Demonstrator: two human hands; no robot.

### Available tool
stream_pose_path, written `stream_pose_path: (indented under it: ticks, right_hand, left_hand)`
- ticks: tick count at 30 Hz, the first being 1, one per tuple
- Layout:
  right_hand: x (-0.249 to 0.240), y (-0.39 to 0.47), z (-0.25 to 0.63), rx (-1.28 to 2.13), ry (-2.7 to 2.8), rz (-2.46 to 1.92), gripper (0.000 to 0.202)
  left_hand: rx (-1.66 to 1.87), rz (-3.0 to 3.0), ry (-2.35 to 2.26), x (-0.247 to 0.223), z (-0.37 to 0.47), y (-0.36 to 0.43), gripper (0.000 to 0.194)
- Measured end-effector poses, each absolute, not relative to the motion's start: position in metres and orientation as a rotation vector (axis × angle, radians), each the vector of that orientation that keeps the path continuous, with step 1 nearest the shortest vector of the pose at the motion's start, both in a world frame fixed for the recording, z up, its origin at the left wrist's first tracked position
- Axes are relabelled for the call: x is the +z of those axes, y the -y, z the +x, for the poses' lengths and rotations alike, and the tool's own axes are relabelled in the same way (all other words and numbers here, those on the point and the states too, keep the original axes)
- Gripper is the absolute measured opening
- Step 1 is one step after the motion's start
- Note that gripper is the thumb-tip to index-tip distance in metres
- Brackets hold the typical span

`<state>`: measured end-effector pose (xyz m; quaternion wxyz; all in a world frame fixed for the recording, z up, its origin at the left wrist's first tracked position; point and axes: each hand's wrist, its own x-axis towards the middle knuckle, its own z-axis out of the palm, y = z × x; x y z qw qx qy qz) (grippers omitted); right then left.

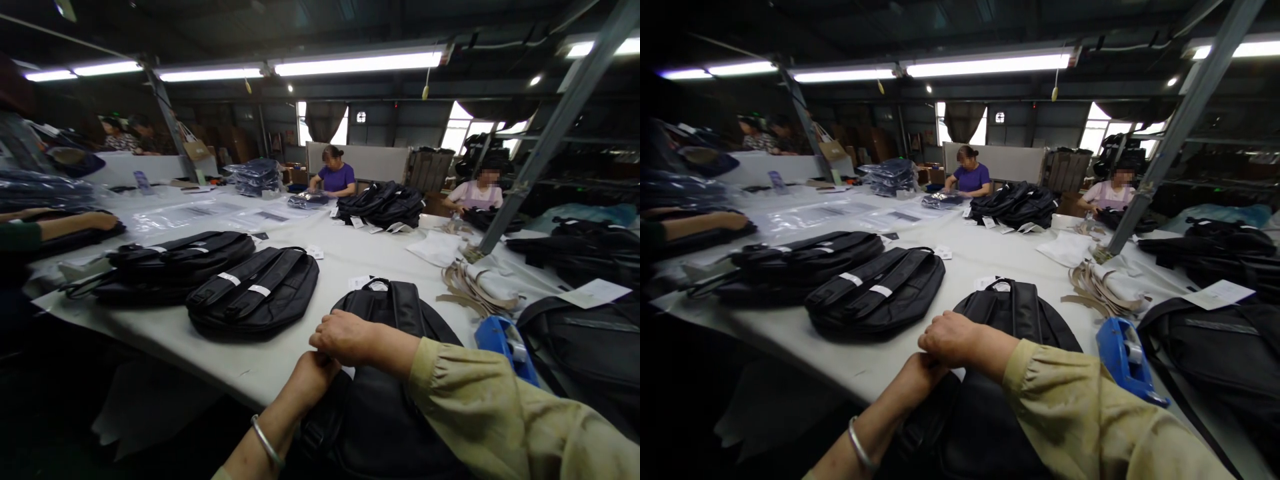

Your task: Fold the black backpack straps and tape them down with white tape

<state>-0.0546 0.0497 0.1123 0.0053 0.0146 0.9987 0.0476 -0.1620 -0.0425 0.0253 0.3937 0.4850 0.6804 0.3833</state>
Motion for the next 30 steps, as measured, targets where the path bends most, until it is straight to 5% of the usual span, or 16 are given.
stream_pose_path:
  ticks: [7,12,22,30]
  right_hand:
    - [0.08,-0.062,-0.041,0.06,-3.191,0.082,0.003]
    - [0.046,-0.06,-0.021,0.003,-3.404,0.039,0.014]
    - [0.015,-0.018,-0.015,-1.069,-3.502,1.023,0.014]
    - [0.014,-0.008,-0.015,-0.806,-3.273,1.465,0.014]
  left_hand:
    - [0.929,1.234,-1.758,0.019,-0.162,0.043,0.039]
    - [1.05,1.098,-1.58,0.019,-0.161,0.047,0.045]
    - [1.189,0.779,-1.332,0.019,-0.158,0.047,0.039]
    - [1.084,0.848,-1.477,0.01,-0.162,0.047,0.046]
